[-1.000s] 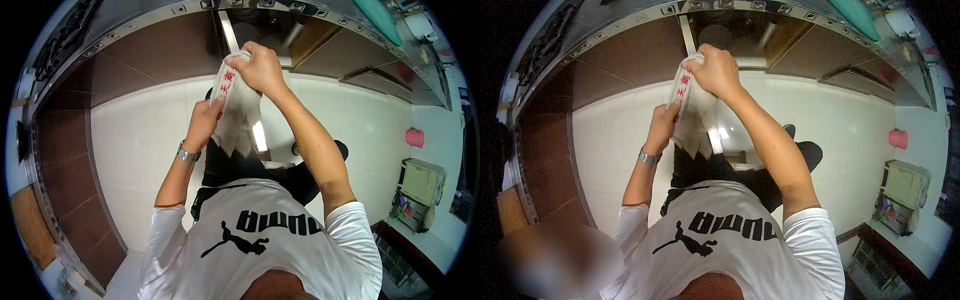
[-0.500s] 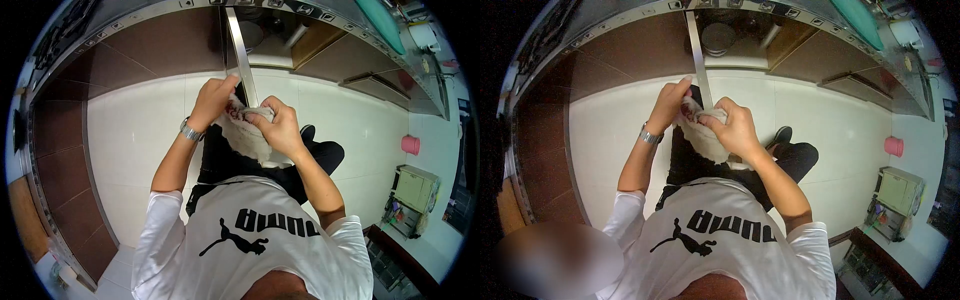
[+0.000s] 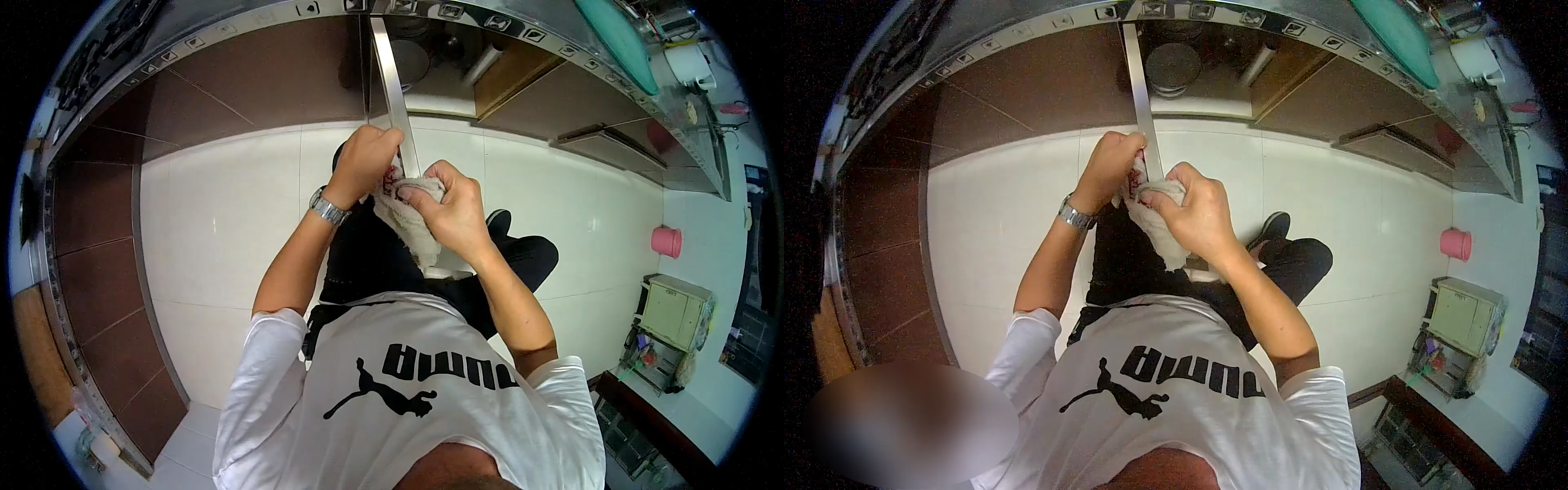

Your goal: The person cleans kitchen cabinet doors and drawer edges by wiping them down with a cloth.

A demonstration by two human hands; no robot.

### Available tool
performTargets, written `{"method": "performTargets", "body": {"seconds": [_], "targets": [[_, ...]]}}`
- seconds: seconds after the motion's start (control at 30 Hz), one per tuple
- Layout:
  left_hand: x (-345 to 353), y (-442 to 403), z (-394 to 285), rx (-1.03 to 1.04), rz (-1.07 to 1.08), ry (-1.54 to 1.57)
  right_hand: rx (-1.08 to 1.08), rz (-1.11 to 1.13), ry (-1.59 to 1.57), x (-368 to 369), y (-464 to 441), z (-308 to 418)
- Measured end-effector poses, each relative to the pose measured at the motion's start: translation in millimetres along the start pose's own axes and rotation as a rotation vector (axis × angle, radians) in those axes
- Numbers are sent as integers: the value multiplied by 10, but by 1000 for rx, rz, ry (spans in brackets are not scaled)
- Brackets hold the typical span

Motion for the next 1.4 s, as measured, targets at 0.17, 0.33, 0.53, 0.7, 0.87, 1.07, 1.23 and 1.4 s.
{"method": "performTargets", "body": {"seconds": [0.17,0.33,0.53,0.7,0.87,1.07,1.23,1.4], "targets": [[-23,-65,-4,-26,-44,30,25,7,-21,2,-32,91],[-58,0,-36,174,-87,-23,133,61,-80,35,-6,30],[7,-27,304,-200,-42,193,50,17,-86,33,-34,37],[45,256,1,233,39,167,207,73,-252,11,-68,-42],[176,435,104,-218,116,405,349,222,-595,46,-198,-136],[242,438,199,-248,218,398,215,136,-174,63,-494,-43],[255,386,164,-247,138,514,175,103,-54,62,-733,-27],[164,372,102,-265,56,461,239,103,-62,84,-817,-29]]}}
Point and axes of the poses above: each hand's wrist, its own y-axis away from the middle knuckle, its own x-axis out of the palm, z = x × y, the point moved 7 cm from there along -y, towards the middle knuckle, and after that the axes turned 4 degrees about -z, right-handed, at the moved point
